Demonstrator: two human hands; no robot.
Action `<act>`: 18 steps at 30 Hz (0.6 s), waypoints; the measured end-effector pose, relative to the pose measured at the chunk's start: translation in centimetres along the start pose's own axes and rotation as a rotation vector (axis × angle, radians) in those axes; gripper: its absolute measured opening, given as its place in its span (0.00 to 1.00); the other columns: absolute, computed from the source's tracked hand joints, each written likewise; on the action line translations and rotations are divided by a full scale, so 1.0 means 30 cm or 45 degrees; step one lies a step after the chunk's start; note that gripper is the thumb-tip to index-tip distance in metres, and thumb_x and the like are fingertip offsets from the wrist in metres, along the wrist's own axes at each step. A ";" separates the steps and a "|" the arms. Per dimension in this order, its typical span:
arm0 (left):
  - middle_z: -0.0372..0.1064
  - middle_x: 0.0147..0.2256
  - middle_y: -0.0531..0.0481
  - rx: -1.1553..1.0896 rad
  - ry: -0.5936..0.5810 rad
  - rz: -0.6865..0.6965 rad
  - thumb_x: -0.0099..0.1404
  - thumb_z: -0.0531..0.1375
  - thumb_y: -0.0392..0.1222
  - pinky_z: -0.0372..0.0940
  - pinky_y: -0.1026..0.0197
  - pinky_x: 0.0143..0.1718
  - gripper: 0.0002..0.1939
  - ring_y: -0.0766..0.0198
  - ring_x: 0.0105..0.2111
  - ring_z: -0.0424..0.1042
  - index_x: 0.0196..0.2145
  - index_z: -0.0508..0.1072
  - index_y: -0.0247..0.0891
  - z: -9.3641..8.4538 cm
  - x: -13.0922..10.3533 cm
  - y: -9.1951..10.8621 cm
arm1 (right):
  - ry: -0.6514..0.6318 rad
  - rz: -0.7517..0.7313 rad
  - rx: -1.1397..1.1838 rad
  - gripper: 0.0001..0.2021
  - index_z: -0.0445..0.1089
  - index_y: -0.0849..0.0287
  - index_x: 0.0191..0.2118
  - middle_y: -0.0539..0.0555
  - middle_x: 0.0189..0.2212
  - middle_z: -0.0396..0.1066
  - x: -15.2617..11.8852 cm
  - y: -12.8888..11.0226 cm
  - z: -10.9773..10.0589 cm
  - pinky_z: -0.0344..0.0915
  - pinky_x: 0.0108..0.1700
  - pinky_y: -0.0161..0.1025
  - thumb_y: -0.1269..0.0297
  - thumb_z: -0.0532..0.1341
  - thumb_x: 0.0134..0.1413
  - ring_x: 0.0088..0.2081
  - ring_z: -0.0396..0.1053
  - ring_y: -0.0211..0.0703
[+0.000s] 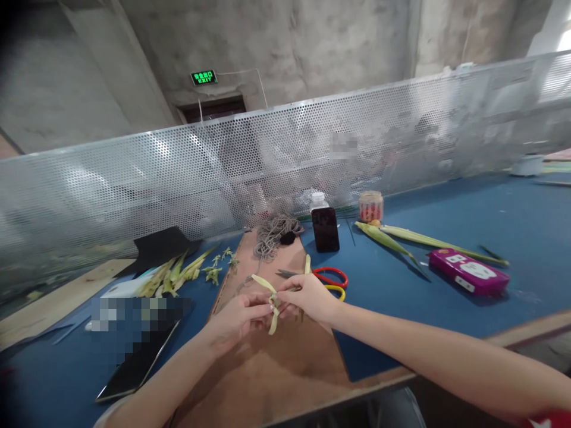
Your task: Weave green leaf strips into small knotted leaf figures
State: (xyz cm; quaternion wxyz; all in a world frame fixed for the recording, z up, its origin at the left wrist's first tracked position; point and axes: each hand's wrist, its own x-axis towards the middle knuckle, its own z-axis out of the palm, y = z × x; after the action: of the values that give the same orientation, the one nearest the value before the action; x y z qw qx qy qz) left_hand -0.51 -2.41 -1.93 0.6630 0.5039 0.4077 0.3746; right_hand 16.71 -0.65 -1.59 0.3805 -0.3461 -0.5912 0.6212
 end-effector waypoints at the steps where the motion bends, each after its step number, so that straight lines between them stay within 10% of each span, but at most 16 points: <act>1: 0.67 0.22 0.49 0.011 -0.007 0.004 0.46 0.64 0.40 0.55 0.65 0.24 0.12 0.69 0.21 0.64 0.28 0.70 0.30 0.000 -0.001 0.001 | 0.000 -0.003 -0.007 0.15 0.68 0.65 0.28 0.53 0.23 0.72 -0.001 -0.003 0.000 0.68 0.31 0.38 0.57 0.64 0.38 0.25 0.70 0.39; 18: 0.69 0.26 0.47 0.158 0.175 0.175 0.49 0.63 0.41 0.61 0.64 0.27 0.11 0.65 0.26 0.67 0.29 0.70 0.31 0.042 -0.019 0.027 | 0.034 -0.087 -0.277 0.12 0.67 0.63 0.30 0.51 0.21 0.71 -0.011 -0.023 0.000 0.64 0.23 0.33 0.57 0.60 0.44 0.21 0.68 0.36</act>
State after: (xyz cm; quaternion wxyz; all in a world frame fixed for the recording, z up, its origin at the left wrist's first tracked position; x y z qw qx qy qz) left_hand 0.36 -3.22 -0.86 0.5737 0.5440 0.4391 0.4267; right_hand 16.92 -0.95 -0.92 0.3694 -0.3732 -0.6614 0.5356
